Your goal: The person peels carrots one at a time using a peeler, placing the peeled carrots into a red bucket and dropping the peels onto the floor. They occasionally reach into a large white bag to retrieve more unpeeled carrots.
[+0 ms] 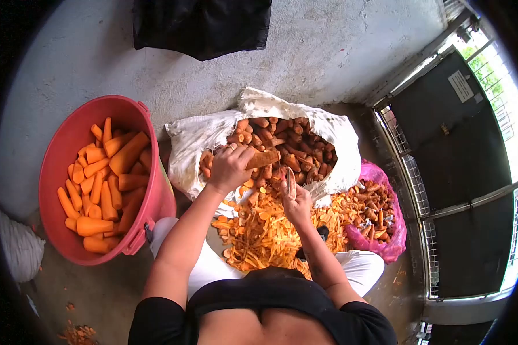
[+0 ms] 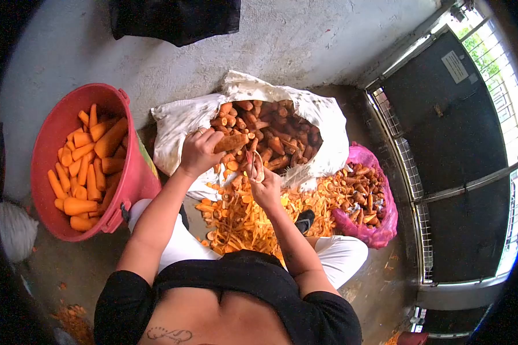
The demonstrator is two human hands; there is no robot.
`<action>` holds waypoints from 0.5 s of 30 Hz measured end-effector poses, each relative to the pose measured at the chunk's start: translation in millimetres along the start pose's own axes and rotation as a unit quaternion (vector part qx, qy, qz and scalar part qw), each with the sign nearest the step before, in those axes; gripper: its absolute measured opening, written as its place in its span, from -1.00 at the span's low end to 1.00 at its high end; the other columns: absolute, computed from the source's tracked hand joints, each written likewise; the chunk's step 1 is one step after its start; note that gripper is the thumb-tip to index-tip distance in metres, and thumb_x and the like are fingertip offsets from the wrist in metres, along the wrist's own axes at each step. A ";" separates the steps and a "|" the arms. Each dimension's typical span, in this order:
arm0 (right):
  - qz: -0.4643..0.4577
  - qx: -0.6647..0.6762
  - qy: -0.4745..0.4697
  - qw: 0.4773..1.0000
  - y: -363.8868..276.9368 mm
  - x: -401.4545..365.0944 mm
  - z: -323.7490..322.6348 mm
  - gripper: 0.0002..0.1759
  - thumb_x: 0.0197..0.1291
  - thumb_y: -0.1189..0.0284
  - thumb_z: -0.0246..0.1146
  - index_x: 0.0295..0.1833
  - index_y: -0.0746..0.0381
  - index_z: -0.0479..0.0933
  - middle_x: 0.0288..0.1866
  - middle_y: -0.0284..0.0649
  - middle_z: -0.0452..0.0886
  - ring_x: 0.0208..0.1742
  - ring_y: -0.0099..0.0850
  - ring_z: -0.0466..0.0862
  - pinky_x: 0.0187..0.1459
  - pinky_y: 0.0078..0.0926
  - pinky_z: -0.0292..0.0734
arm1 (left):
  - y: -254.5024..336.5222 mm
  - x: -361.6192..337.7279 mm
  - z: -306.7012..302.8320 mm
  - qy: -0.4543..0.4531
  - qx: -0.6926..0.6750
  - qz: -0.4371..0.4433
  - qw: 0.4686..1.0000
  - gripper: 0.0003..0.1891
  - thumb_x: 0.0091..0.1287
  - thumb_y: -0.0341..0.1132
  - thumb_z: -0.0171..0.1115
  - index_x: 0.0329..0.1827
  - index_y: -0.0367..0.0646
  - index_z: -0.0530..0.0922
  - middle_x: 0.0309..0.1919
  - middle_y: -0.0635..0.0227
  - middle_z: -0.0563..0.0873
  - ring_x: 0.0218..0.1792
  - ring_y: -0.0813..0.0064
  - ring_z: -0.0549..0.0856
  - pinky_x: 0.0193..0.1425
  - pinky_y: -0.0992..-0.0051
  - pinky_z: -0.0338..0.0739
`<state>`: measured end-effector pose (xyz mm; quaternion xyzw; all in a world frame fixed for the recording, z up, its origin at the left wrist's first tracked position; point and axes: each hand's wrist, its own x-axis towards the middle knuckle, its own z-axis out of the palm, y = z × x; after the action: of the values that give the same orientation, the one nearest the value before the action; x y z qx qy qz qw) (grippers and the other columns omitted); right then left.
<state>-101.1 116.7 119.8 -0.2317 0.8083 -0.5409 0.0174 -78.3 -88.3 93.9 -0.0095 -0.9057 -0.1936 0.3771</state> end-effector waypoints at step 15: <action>0.053 -0.101 -0.001 0.993 16.7 4.4 -5.6 -0.66 0.21 0.23 0.27 -0.25 0.35 0.56 -0.62 -0.07 0.51 -0.57 -0.46 0.51 -0.47 -0.41 0.41 | 10.4 4.7 -8.0 0.023 0.032 0.012 0.999 -0.68 -0.21 -0.47 0.23 -0.29 -0.09 0.53 -0.41 0.37 0.65 -0.38 0.33 0.66 -0.31 0.37 0.51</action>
<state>-112.5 125.0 108.4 -0.1895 0.8701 -0.4545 0.0233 -74.5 -82.1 105.8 -0.0036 -0.9023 -0.1603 0.4002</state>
